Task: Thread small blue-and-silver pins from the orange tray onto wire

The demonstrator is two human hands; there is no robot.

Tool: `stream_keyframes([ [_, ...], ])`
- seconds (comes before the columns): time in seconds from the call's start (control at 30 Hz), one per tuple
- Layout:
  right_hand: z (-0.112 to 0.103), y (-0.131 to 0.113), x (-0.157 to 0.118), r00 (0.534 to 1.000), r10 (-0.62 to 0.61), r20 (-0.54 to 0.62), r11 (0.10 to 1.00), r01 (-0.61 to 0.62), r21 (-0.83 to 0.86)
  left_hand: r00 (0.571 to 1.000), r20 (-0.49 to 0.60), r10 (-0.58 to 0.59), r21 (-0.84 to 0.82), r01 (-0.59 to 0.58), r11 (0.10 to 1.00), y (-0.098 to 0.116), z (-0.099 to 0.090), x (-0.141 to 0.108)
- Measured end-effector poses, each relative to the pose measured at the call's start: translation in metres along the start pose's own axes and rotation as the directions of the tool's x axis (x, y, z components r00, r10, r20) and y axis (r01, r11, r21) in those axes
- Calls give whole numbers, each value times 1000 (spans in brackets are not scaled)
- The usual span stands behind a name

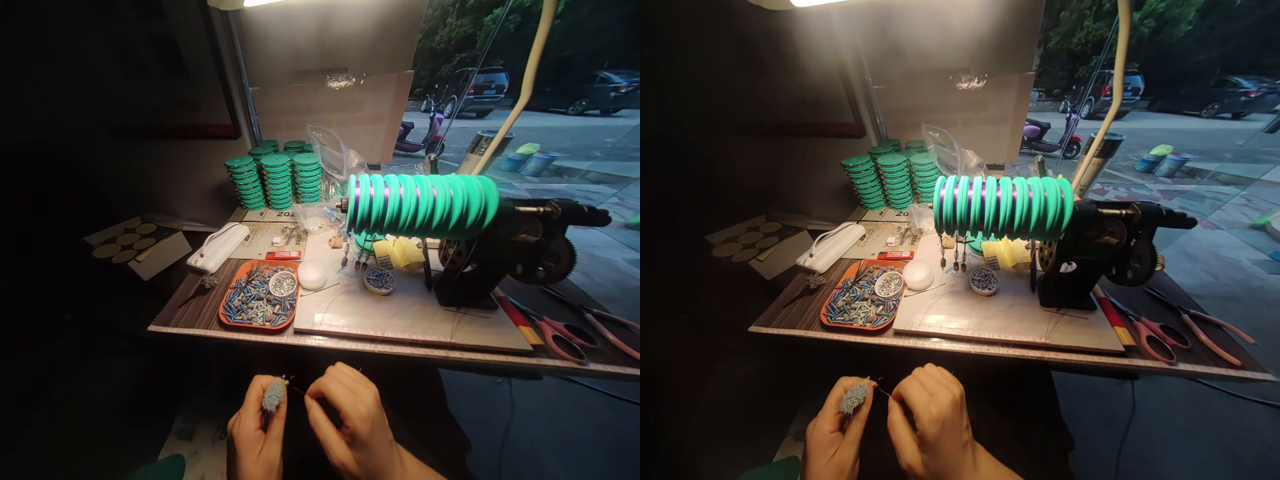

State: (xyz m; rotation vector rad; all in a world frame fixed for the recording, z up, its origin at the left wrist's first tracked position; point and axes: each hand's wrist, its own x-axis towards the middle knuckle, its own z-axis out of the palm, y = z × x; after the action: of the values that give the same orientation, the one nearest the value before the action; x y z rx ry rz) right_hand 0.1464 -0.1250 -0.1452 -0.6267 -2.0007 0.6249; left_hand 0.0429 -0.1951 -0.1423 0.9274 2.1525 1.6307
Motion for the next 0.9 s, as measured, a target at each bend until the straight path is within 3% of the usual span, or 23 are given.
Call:
stream_keyframes([
  [0.3,-1,1,-1,996,81,32,996,-82,31,1000,-5,29,-101,-29,994,2,-1,-7],
  [0.43,-3,0,3,1000,6,12,1000,-6,-26,997,7,80,-93,-79,993,-1,-2,-5],
  [0.57,-4,0,6,981,-192,40,953,196,-230,995,94,-38,-127,50,991,7,-3,1],
  [0.67,-3,2,6,956,-284,78,924,294,-246,969,213,-122,-254,175,951,16,-6,7],
  [0.9,-2,-1,6,965,-250,76,949,259,-179,892,360,-273,-433,419,798,18,-15,12],
])
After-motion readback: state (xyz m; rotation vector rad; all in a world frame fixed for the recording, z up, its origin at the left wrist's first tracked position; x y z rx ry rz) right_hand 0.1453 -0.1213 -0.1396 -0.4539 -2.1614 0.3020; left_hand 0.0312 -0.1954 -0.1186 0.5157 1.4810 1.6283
